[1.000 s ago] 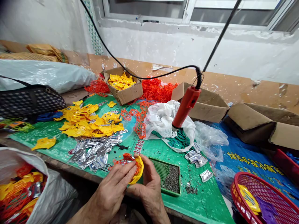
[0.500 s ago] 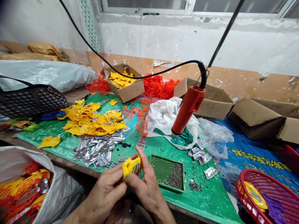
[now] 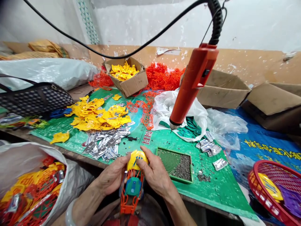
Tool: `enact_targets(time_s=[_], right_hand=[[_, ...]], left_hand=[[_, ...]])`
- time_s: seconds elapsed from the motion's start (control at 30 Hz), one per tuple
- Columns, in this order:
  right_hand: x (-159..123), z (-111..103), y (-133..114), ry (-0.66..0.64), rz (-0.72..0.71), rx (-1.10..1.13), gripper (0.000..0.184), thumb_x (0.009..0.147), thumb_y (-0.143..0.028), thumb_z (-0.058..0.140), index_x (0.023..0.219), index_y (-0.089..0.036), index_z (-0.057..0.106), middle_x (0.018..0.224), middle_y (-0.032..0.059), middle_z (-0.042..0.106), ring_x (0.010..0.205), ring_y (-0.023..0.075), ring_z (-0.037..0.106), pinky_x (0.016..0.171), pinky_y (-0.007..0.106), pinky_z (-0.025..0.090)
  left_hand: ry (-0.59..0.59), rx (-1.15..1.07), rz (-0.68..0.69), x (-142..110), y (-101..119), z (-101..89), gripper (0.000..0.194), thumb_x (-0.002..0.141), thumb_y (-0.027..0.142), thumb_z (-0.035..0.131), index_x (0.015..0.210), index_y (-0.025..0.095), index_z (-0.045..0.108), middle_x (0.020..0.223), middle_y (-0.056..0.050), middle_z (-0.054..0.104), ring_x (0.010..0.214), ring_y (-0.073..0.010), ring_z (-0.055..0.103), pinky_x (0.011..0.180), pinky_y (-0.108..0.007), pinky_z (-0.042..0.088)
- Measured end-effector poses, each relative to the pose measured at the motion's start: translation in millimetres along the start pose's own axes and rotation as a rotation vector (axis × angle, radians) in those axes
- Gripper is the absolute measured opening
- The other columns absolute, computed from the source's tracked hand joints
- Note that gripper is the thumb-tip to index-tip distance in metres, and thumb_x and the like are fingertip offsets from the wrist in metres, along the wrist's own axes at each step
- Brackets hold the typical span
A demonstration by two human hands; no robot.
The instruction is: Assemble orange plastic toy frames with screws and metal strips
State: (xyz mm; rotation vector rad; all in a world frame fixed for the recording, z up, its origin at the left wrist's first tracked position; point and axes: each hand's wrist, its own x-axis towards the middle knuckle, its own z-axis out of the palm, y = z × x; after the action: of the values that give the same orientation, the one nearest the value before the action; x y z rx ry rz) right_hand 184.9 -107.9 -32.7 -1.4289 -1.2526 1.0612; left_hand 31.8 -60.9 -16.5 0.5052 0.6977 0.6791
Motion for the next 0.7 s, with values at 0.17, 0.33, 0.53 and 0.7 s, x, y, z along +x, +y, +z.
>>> enact_targets(time_s=[0.17,0.33,0.53,0.7], right_hand=[[-5.2,2.5,-4.2,-0.059,-0.011,-0.072,0.055,0.088,-0.05,0.057,0.136,-0.023,0.058,0.131,0.011,0.065,0.119,0.0323,0.06,0.104,0.052,0.042],[-21.2,-39.7,-24.9,0.278,-0.105,0.05,0.042,0.089,-0.042,0.059,0.13,-0.033,0.059,0.127,0.0056,0.066,0.105,0.0262,0.066,0.089,0.047,0.053],[26.8,-171.0,-46.0,1.131,-0.543,0.034,0.068,0.064,-0.034,0.076,0.127,-0.025,0.054,0.133,0.0127,0.053,0.118,0.0292,0.055,0.096,0.052,0.043],[101.2,-196.9,-64.7,0.695,-0.445,0.109,0.06,0.062,-0.038,0.069,0.118,-0.022,0.058,0.12,0.013,0.063,0.103,0.0225,0.062,0.076,0.038,0.048]], left_hand=[[-0.087,0.271,-0.127,-6.8,4.7,-1.8,0.019,0.066,0.024,0.083,0.074,0.012,0.07,0.06,0.002,0.061,0.05,-0.0072,0.048,0.048,-0.019,0.039],[-0.069,0.352,-0.134,-11.4,3.8,-7.2,0.018,0.07,0.027,0.076,0.073,0.009,0.072,0.06,-0.002,0.064,0.048,-0.0075,0.051,0.047,-0.018,0.04],[-0.03,0.327,-0.131,-11.2,-3.6,-12.9,0.026,0.07,0.035,0.079,0.072,0.01,0.072,0.061,-0.004,0.068,0.047,-0.0089,0.055,0.047,-0.018,0.043],[0.019,0.258,-0.169,-17.2,-7.1,-8.3,0.024,0.065,0.031,0.083,0.068,0.009,0.072,0.055,-0.002,0.065,0.045,-0.0074,0.052,0.044,-0.016,0.042]])
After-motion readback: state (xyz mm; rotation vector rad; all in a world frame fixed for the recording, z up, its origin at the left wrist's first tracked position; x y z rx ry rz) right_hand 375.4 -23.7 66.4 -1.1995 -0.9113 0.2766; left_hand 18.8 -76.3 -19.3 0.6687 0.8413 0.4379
